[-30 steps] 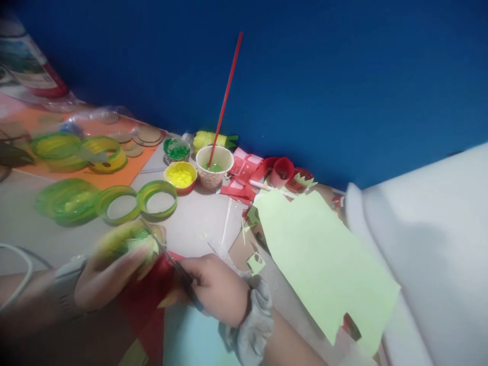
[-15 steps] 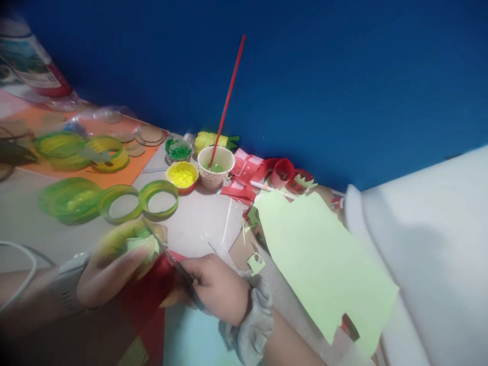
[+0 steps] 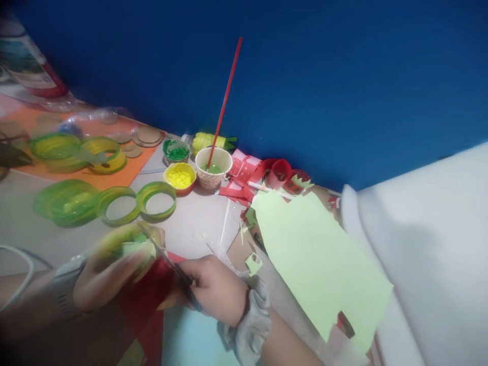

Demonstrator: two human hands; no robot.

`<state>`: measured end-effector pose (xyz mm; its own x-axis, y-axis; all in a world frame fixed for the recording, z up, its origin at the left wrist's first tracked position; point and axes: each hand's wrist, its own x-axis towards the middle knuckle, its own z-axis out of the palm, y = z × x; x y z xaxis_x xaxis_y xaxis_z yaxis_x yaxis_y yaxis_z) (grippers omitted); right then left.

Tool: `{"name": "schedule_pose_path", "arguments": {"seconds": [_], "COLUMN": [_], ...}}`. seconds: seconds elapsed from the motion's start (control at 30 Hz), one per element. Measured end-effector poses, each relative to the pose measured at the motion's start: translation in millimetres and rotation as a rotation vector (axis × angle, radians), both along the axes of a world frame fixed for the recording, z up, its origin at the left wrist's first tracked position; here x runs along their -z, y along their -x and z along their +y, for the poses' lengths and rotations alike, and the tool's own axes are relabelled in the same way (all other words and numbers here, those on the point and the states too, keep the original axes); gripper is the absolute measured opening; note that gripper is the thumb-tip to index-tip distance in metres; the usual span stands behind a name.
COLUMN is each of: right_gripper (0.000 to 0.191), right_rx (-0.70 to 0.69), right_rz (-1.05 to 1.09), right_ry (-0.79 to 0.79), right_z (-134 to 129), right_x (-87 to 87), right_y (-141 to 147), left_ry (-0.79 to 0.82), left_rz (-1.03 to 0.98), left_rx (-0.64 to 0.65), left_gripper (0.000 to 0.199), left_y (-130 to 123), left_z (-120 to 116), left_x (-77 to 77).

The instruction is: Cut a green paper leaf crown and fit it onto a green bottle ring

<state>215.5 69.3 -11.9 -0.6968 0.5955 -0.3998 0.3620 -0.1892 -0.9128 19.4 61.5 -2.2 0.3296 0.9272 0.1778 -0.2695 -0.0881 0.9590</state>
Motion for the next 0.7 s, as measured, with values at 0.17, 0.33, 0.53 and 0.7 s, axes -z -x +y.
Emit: {"name": "schedule_pose_path", "arguments": {"seconds": [0.17,0.33,0.53,0.7], "right_gripper": [0.017,0.02,0.049,0.059], "right_rx": [0.001,0.079,0.252,0.417], "right_rz": [0.011,0.089,0.318,0.476], "right_ry": [-0.002,0.148,0.168,0.016], "right_z": [-0.5,-2.7,-6.5,-3.7], "right_x": [-0.9,3.6,2.3,-10.6], "right_y": [1.0,0.7,3.7,4.7], "left_ry": [-0.025,-0.085,0.032,0.152], "left_rz": [0.028,0.05,0.135,0.111], "left_rx": [-0.022,-0.023,-0.02,-0.005], "left_gripper": [0.023,0.023,0.032,0.027], "left_y": [1.2,1.2,-1.9,-2.5], "left_z": [-0.3,-0.1,0.6,-2.9], "left_x": [1.7,3.2,-0.7,4.4]}}
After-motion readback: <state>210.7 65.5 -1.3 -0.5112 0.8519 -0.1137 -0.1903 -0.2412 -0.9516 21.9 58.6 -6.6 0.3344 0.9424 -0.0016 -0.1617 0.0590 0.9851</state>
